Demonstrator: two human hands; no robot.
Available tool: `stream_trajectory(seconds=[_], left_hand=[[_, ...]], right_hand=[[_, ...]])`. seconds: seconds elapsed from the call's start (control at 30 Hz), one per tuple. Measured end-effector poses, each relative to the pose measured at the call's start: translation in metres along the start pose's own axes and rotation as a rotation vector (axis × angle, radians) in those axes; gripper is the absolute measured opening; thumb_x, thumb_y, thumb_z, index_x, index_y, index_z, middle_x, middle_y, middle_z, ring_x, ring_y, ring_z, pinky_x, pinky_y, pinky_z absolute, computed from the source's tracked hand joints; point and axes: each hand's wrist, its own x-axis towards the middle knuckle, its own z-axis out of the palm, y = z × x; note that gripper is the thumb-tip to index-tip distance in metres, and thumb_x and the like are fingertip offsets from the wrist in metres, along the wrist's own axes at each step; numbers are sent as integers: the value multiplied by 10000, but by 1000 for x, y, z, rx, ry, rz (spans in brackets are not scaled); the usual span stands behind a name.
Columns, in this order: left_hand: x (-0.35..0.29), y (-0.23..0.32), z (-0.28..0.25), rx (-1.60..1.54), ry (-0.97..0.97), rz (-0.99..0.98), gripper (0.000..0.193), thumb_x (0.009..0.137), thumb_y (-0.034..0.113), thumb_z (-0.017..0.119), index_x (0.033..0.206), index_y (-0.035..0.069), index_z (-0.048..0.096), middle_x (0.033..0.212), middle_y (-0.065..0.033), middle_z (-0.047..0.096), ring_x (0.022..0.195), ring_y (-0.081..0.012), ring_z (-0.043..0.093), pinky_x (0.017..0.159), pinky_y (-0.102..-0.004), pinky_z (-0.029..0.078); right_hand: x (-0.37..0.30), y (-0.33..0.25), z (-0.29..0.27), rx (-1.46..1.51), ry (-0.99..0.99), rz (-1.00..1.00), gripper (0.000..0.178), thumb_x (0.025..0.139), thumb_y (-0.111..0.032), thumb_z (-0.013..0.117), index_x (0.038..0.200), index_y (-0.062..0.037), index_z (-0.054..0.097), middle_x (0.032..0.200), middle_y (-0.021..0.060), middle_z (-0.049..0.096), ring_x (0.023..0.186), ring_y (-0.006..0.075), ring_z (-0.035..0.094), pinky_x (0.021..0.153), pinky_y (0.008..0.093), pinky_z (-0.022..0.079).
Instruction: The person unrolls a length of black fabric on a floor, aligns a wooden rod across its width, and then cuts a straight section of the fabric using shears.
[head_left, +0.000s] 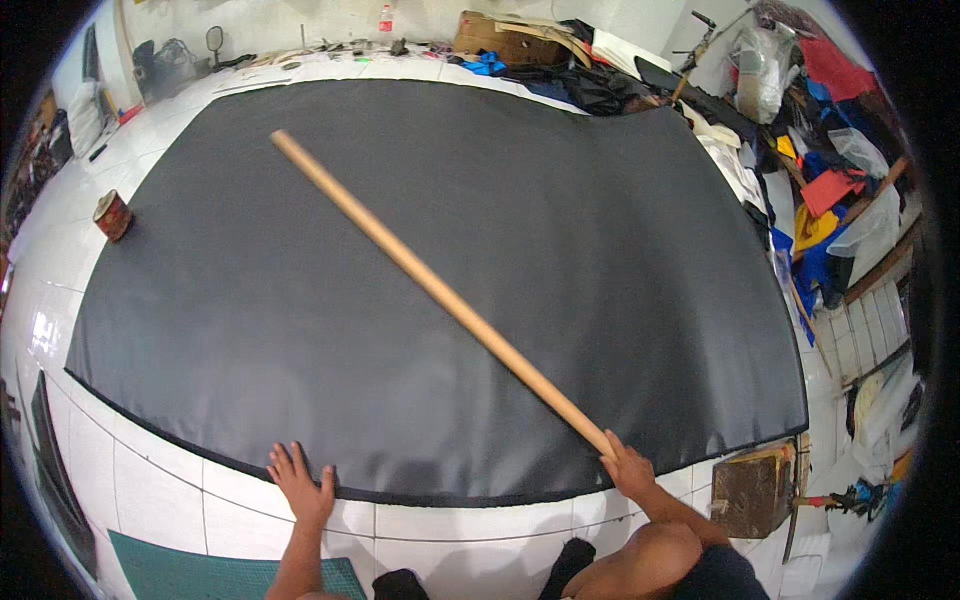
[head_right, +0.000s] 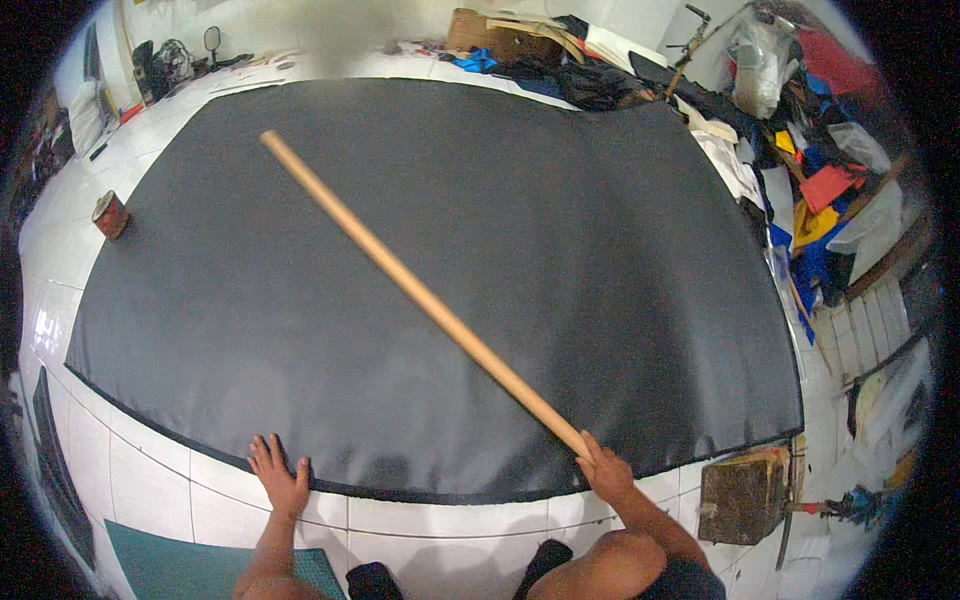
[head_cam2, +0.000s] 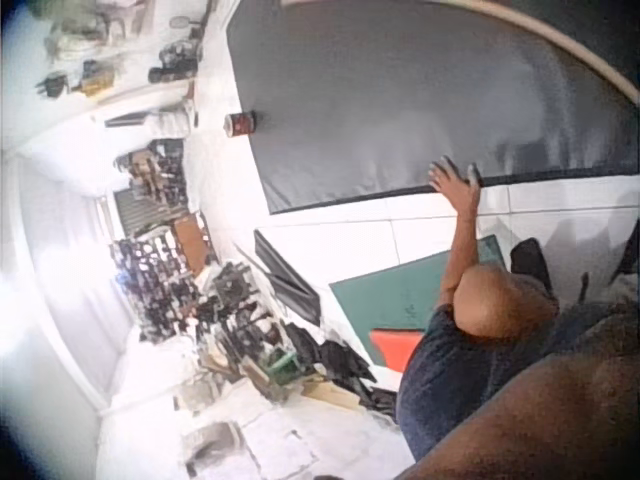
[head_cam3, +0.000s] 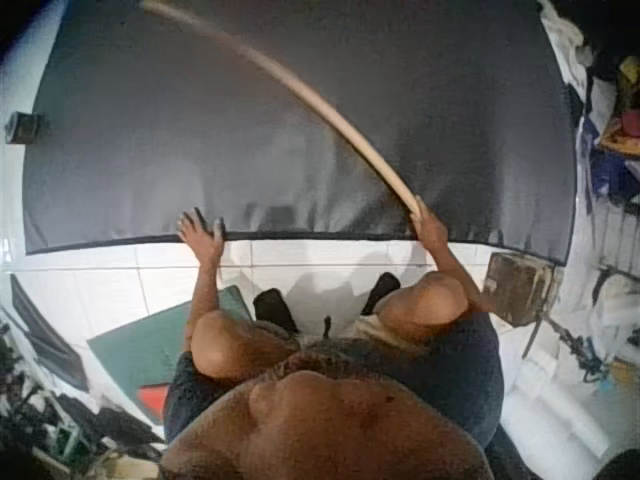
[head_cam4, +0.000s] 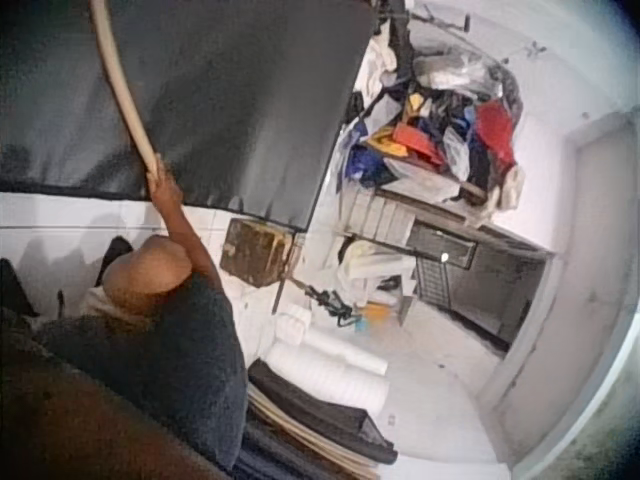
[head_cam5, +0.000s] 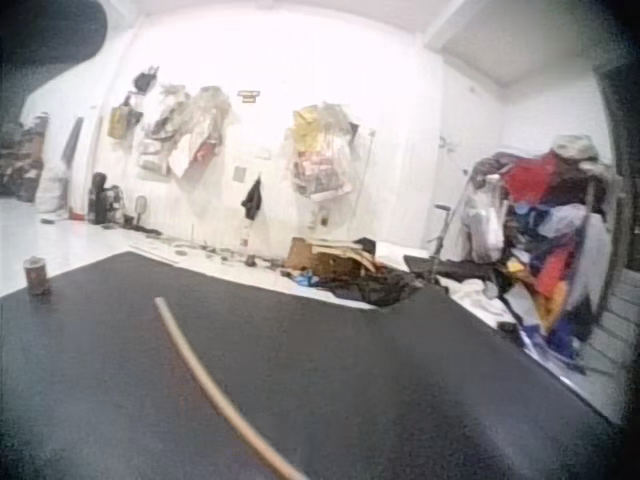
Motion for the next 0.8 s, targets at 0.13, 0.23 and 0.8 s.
stream_trajectory(seconds=[0.13, 0.23, 0.8], left_hand=[[-4, 9, -14, -37, -7, -19, 827, 799, 350, 731, 1439, -14, 356, 1536, -301, 224, 1436, -481, 166, 1168, -573, 117], [-21, 3, -26, 163, 15, -145, 861, 791, 443, 737, 1432, -9, 379, 1514, -329, 246, 1419, -500, 198, 1154, -570, 181], [-35, -46, -57, -2, -86, -120, 656, 906, 428, 653, 1341, -36, 492, 1401, -304, 406, 1336, -440, 373, 1094, -475, 342]], right_hand=[[-44, 59, 10, 100, 86, 252, 636, 952, -398, 561, 1501, -209, 300, 962, 254, 669, 836, 452, 657, 761, 538, 516], [-34, 86, 5, 199, 122, 372, 622, 967, -404, 533, 1501, -195, 290, 994, 277, 664, 892, 479, 644, 783, 554, 506], [99, -55, 14, 6, 204, -440, 501, 928, -245, 612, 1411, -221, 479, 1123, 91, 558, 1050, 271, 523, 919, 412, 398]])
